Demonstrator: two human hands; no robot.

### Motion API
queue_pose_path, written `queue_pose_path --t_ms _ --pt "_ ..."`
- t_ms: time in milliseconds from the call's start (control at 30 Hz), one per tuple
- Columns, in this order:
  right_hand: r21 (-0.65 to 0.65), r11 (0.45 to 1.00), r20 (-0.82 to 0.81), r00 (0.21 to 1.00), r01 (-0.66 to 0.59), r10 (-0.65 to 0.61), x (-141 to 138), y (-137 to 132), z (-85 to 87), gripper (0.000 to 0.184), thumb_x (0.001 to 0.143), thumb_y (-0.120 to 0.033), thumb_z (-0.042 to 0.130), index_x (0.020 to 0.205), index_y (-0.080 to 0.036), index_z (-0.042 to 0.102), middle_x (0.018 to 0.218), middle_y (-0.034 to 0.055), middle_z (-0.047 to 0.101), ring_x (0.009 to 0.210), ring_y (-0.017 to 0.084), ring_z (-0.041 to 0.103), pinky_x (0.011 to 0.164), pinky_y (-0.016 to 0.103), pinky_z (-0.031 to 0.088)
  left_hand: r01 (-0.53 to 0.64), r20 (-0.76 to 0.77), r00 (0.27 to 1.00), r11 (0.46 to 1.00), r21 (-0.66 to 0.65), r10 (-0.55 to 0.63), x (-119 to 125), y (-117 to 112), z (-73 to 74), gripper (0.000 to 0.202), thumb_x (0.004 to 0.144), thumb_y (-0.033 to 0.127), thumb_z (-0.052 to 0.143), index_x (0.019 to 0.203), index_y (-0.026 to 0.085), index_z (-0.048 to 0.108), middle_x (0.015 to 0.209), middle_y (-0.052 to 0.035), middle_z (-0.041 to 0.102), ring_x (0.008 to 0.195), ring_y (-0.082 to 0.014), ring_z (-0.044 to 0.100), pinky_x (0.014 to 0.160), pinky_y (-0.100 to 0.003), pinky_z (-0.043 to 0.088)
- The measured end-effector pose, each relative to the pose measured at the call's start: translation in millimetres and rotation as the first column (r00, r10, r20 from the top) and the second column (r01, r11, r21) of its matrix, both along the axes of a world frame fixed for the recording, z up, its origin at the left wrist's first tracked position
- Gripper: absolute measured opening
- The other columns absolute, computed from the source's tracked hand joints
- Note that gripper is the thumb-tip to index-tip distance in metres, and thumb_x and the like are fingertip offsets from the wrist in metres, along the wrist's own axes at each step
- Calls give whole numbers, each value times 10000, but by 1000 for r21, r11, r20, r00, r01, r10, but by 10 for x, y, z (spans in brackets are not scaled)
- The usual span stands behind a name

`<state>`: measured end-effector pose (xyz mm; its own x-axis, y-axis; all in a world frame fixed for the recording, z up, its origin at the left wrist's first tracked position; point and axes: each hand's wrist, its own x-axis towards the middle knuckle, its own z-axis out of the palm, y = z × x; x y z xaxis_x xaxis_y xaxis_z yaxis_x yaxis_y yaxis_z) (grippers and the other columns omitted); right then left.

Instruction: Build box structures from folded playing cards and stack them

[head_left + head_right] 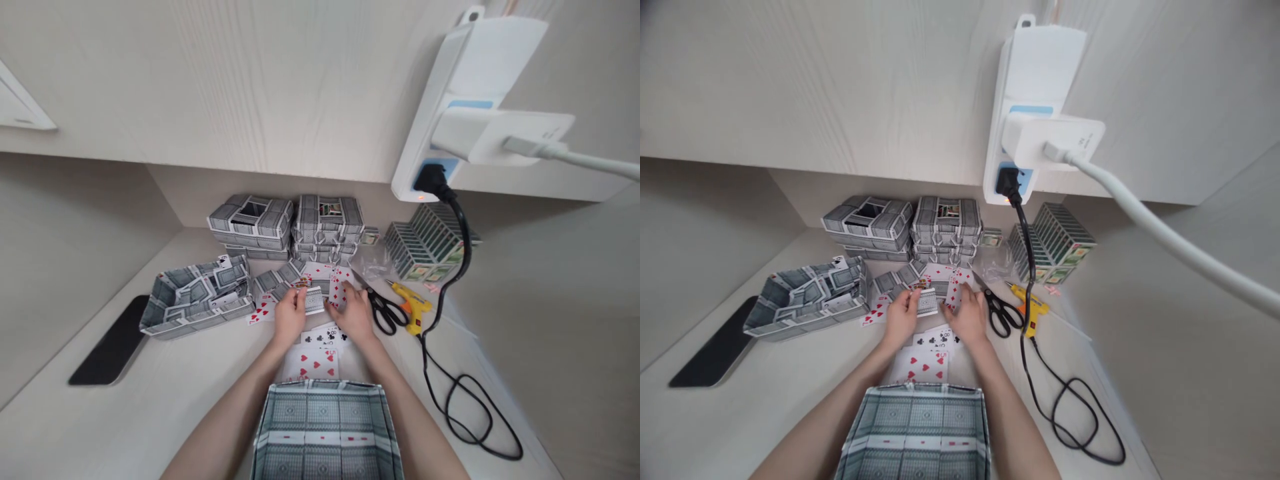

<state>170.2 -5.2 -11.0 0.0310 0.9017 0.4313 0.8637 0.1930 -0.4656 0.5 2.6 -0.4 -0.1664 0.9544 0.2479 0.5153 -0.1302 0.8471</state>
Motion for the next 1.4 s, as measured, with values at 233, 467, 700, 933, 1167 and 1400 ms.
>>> queue_pose_path --t_ms 233,467,700,933,1167,1400 --pt "36 999 3 999 -38 38 -7 -16 42 364 850 -401 472 1071 -150 616 1103 125 632 935 251 514 840 382 380 11 94 996 1000 -15 -9 -15 -9 30 336 834 458 418 655 184 493 494 34 467 452 -111 435 478 -225 284" --pt "176 969 -314 943 174 -112 70 -52 132 379 892 -387 358 857 -157 657 779 106 648 758 221 531 738 351 409 57 276 961 994 -93 -29 -49 27 56 364 823 515 411 724 180 516 520 43 463 436 -108 440 443 -220 329" --pt "-62 998 -870 489 18 -63 52 45 72 350 754 -524 524 799 -177 543 468 -55 452 411 112 381 408 232 295 95 290 954 995 -29 -82 -79 77 -24 366 814 514 444 889 169 541 628 13 569 549 -127 504 548 -233 385" --pt "-97 987 -918 396 -128 -39 6 34 102 373 679 -519 620 793 -172 539 435 -83 406 368 77 315 373 216 228 101 268 959 995 -4 -96 -83 69 -23 335 837 478 428 885 167 543 687 -4 578 611 -131 512 593 -238 401" --pt "-104 986 -918 395 -130 -45 3 58 88 373 660 -511 632 805 -173 572 453 -74 417 378 82 322 373 221 233 98 259 961 995 -7 -93 -74 50 12 329 841 477 418 858 172 540 660 4 568 604 -135 517 588 -238 400" --pt "-135 975 -902 430 -174 -48 9 58 103 390 638 -488 650 819 -145 676 486 -34 468 413 80 304 397 231 224 94 232 968 996 3 -92 -78 61 -11 343 845 469 408 906 162 549 755 -31 619 691 -163 561 667 -269 425"
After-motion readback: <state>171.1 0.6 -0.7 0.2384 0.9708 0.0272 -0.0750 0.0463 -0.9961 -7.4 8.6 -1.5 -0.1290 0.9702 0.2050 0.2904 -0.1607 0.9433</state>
